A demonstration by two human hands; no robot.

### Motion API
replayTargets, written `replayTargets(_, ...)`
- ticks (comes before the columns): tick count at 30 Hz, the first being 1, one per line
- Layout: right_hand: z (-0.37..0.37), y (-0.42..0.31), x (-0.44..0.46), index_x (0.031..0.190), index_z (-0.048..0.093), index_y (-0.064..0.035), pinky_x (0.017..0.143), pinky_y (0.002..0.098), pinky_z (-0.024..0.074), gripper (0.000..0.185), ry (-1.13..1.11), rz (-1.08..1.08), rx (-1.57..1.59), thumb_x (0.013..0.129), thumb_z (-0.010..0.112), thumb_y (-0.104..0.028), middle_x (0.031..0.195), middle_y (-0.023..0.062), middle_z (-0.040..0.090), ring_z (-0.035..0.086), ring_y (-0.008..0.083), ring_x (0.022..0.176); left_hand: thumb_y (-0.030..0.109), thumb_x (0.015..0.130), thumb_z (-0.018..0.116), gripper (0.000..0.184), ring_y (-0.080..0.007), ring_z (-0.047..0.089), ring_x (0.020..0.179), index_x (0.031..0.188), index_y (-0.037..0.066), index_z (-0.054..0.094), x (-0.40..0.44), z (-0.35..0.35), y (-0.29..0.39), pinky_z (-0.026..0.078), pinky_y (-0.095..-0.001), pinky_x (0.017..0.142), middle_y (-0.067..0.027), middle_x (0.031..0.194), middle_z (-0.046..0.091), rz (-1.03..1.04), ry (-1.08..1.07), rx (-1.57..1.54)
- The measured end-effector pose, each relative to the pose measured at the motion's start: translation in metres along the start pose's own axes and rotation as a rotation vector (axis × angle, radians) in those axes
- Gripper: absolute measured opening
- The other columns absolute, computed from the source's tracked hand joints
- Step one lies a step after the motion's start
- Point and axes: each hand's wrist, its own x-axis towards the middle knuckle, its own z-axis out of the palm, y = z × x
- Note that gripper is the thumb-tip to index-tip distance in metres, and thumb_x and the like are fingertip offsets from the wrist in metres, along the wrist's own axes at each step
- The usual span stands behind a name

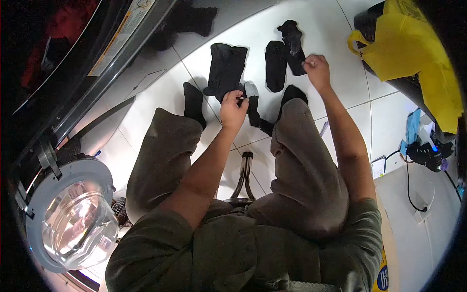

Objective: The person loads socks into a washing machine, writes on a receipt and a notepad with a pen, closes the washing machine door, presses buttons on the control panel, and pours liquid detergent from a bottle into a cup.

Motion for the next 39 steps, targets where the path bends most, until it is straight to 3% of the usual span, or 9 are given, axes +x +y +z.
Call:
replayTargets(3, -0.022, -0.026, 0.018, 0.079, 0.055, -0.0031, 0.065, 0.0357, 0.0452, 0.014, 0.099, 0.182, 0.428, 0.073, 0.059, -0.015, 0.076, 0.0133, 0.058, 0.056, 0.0275, 0.069, 0.009, 0.072, 0.065, 0.020, -0.0177, 0.055, 0.064, 0.090, 0.003, 0.058, 0.004, -0.004, -0.006, 0.046, -0.0293, 0.060, -0.0077, 0.082, 0.057, -0.003, 0.063, -0.021)
replayTargets(8, -0.079, -0.103, 0.000, 0.088, 0.056, -0.0063, 0.070, 0.0373, 0.0460, 0.021, 0.295, -0.285, -0.036, 0.072, 0.062, -0.019, 0.094, 0.0121, 0.057, 0.056, 0.0285, 0.082, 0.010, 0.073, 0.063, 0.019, -0.0249, 0.056, 0.076, 0.090, 0.003, 0.058, 0.024, -0.023, -0.026, 0.046, -0.0343, 0.067, -0.0123, 0.091, 0.056, -0.090, 0.252, -0.092)
replayTargets(13, -0.055, -0.110, -0.035, 0.088, 0.057, -0.0078, 0.077, 0.0391, 0.0446, 0.022, 0.194, -0.317, -0.136, 0.070, 0.064, -0.018, 0.103, 0.0109, 0.053, 0.053, 0.0306, 0.092, 0.026, 0.065, 0.074, 0.057, -0.0326, 0.049, 0.101, 0.110, 0.003, 0.050, 0.036, -0.037, -0.030, 0.038, -0.0409, 0.089, -0.0158, 0.110, 0.051, 0.212, 0.075, 0.377)
replayTargets(17, -0.042, -0.112, -0.052, 0.084, 0.058, -0.0078, 0.075, 0.0387, 0.0451, 0.018, 0.051, -0.326, 0.022, 0.069, 0.064, -0.017, 0.095, 0.0100, 0.055, 0.054, 0.0295, 0.088, 0.032, 0.055, 0.079, 0.065, -0.0352, 0.047, 0.100, 0.103, 0.003, 0.046, 0.012, -0.033, -0.041, 0.039, -0.0442, 0.083, -0.0157, 0.106, 0.050, 0.198, 0.175, 0.363)
replayTargets(19, -0.040, -0.116, -0.059, 0.079, 0.058, -0.0064, 0.073, 0.0392, 0.0453, 0.014, -0.320, -0.261, 0.062, 0.069, 0.063, -0.015, 0.087, 0.0106, 0.056, 0.055, 0.0289, 0.083, 0.032, 0.058, 0.078, 0.059, -0.0337, 0.047, 0.100, 0.101, 0.005, 0.048, -0.017, -0.019, -0.040, 0.040, -0.0436, 0.082, -0.0145, 0.106, 0.050, -0.186, 0.089, 0.373)
replayTargets(23, -0.014, -0.118, -0.076, 0.098, 0.063, -0.0110, 0.079, 0.0347, 0.0454, 0.024, -1.075, -0.289, 0.445, 0.076, 0.063, -0.017, 0.087, 0.0103, 0.058, 0.057, 0.0274, 0.085, 0.023, 0.061, 0.074, 0.051, -0.0305, 0.054, 0.091, 0.104, 0.004, 0.053, -0.029, -0.005, -0.061, 0.043, -0.0379, 0.080, -0.0131, 0.096, 0.057, -0.320, -0.198, 0.360)
replayTargets(27, 0.023, -0.112, -0.112, 0.112, 0.057, -0.0110, 0.085, 0.0348, 0.0427, 0.036, -1.086, -0.418, 0.263, 0.079, 0.061, -0.025, 0.098, 0.0162, 0.058, 0.056, 0.0282, 0.095, 0.007, 0.067, 0.065, 0.035, -0.0170, 0.058, 0.080, 0.100, 0.002, 0.057, -0.028, -0.001, -0.058, 0.045, -0.0266, 0.076, -0.0076, 0.086, 0.062, -0.394, -0.387, -0.514)
replayTargets(33, 0.001, -0.115, -0.074, 0.096, 0.065, -0.0052, 0.067, 0.0269, 0.0447, 0.023, -0.941, 0.610, 1.004, 0.084, 0.054, -0.022, 0.080, 0.0047, 0.063, 0.058, 0.0122, 0.074, 0.003, 0.078, 0.059, 0.034, -0.0116, 0.053, 0.091, 0.111, 0.002, 0.051, -0.007, -0.033, -0.009, 0.043, -0.0235, 0.079, -0.0057, 0.103, 0.057, -0.385, -0.477, -0.626)
replayTargets(39, -0.057, -0.136, -0.056, 0.120, 0.048, -0.0043, 0.072, 0.0304, 0.0496, 0.039, -1.233, 0.705, 1.406, 0.087, 0.050, -0.025, 0.098, 0.0094, 0.058, 0.062, 0.0217, 0.084, 0.009, 0.077, 0.063, 0.031, -0.0133, 0.056, 0.084, 0.106, 0.003, 0.054, 0.003, -0.033, 0.026, 0.046, -0.0283, 0.074, -0.0047, 0.093, 0.059, -0.512, -0.718, -0.684)
